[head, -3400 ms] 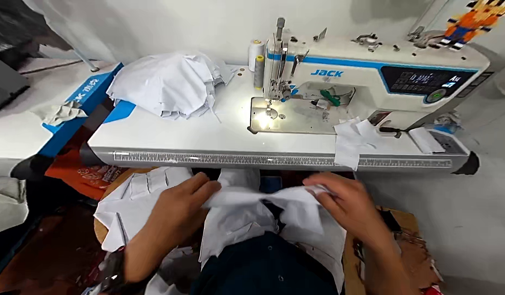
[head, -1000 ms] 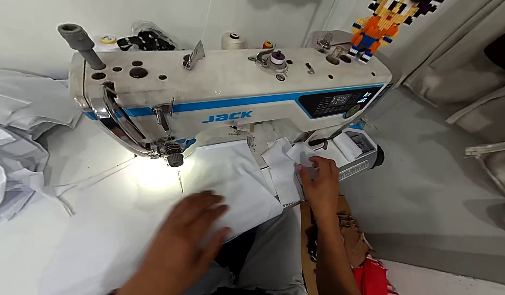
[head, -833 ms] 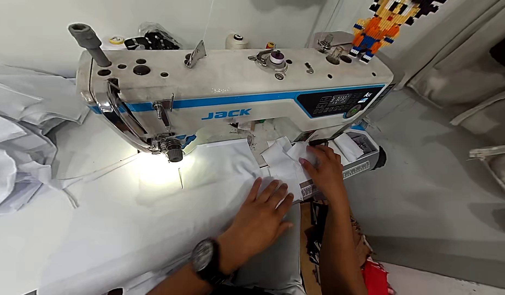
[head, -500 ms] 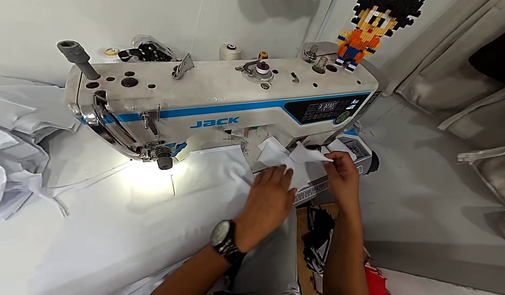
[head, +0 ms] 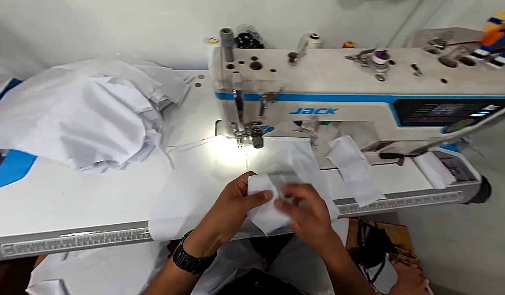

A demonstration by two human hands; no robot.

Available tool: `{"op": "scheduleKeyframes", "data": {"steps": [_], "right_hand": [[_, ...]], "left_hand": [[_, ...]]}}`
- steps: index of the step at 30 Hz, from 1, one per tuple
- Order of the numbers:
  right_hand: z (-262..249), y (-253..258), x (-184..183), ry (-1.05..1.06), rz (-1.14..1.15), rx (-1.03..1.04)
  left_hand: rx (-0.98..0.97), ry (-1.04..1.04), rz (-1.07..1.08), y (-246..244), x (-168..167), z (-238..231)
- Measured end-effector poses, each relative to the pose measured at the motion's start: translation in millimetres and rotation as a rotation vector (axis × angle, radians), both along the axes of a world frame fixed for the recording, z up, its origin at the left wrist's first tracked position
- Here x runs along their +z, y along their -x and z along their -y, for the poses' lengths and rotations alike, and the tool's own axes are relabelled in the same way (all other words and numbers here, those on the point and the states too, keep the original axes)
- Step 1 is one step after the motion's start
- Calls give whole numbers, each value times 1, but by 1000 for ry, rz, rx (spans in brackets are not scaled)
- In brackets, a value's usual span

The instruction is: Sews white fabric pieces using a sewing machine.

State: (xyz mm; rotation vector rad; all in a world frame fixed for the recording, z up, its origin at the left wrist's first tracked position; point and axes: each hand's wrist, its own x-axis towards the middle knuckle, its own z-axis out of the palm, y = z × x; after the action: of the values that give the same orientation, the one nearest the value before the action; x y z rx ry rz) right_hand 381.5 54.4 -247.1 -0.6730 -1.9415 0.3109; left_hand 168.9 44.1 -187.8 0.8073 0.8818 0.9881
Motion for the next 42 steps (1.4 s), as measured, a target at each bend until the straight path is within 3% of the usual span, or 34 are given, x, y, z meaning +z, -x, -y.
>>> {"op": "scheduleKeyframes", "data": {"steps": [4,8,14,16,24,42], "right_hand": [[23,31,2,-187,135,108],[7,57,-1,-169,245,123],[-36,80,1,15,346,-72],[-34,83,-1,13,355,-98],[-13,89,-10,130,335,-192],[-12,89,-11,108,345,-236]], "left_hand": [[-170,-182,-310,46,-5,-14],[-331,-338,-599,81,10,-65],[-217,-804,-1215,87,-11,-128],[-160,-884,-1239,86,-19,-123],[-30,-841,-1301,98,-30,-103],[26,-801,-1303,93,-31,-107]]}}
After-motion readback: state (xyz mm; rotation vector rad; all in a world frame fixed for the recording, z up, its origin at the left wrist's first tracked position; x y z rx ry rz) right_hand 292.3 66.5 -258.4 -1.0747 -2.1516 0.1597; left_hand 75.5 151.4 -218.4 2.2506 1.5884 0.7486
